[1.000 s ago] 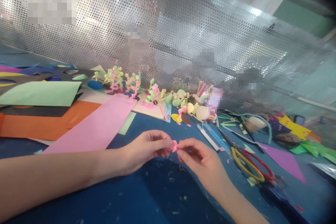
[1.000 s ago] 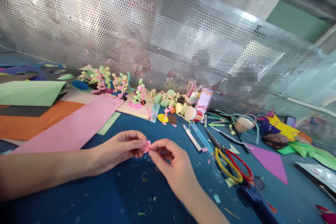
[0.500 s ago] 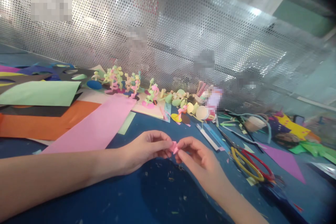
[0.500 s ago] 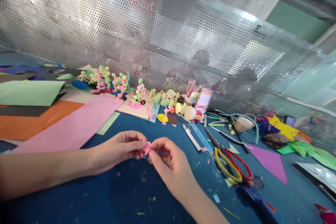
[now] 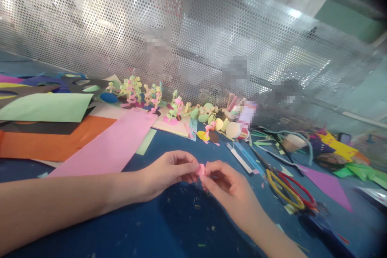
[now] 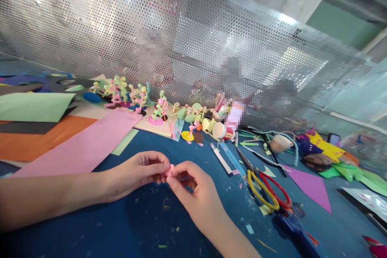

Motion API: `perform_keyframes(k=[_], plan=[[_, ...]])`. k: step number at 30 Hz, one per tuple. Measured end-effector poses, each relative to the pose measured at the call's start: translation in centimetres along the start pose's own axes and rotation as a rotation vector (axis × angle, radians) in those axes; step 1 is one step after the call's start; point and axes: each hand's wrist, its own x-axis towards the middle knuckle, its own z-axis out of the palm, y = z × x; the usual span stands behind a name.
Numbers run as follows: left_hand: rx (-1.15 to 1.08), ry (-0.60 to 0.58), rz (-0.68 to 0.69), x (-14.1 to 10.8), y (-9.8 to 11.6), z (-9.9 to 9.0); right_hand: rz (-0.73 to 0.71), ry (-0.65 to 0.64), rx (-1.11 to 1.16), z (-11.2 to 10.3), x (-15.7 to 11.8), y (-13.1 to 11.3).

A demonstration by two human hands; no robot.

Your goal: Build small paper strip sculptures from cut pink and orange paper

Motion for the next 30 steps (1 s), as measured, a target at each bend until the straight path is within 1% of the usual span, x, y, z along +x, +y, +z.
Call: perform_keyframes(k=[4, 10, 14, 20, 25, 30], plan=[[0.012, -0.007, 0.004, 0.04, 0.01, -0.01, 0.053, 0.05, 0.028, -0.03, 0.14, 0.06], [0.009, 0.0, 0.011, 0.03, -0.04, -0.03, 0.061, 0.021, 0.069, -0.02, 0.32, -0.15], [0.008, 0.006, 0.017, 0.08, -0.11, -0.05, 0.063, 0.023, 0.094, -0.09, 0.49, -0.03], [0.016, 0.015, 0.018, 0.04, -0.07, 0.01, 0.109, 0.03, 0.066, -0.27, 0.42, -0.09], [0.031, 0.014, 0.008, -0.04, 0.08, 0.08, 0.105, 0.037, -0.007, -0.35, 0.25, -0.29], [0.027, 0.023, 0.01, 0.03, 0.02, 0.06, 0.106, 0.048, 0.001, -0.38, 0.36, -0.3]])
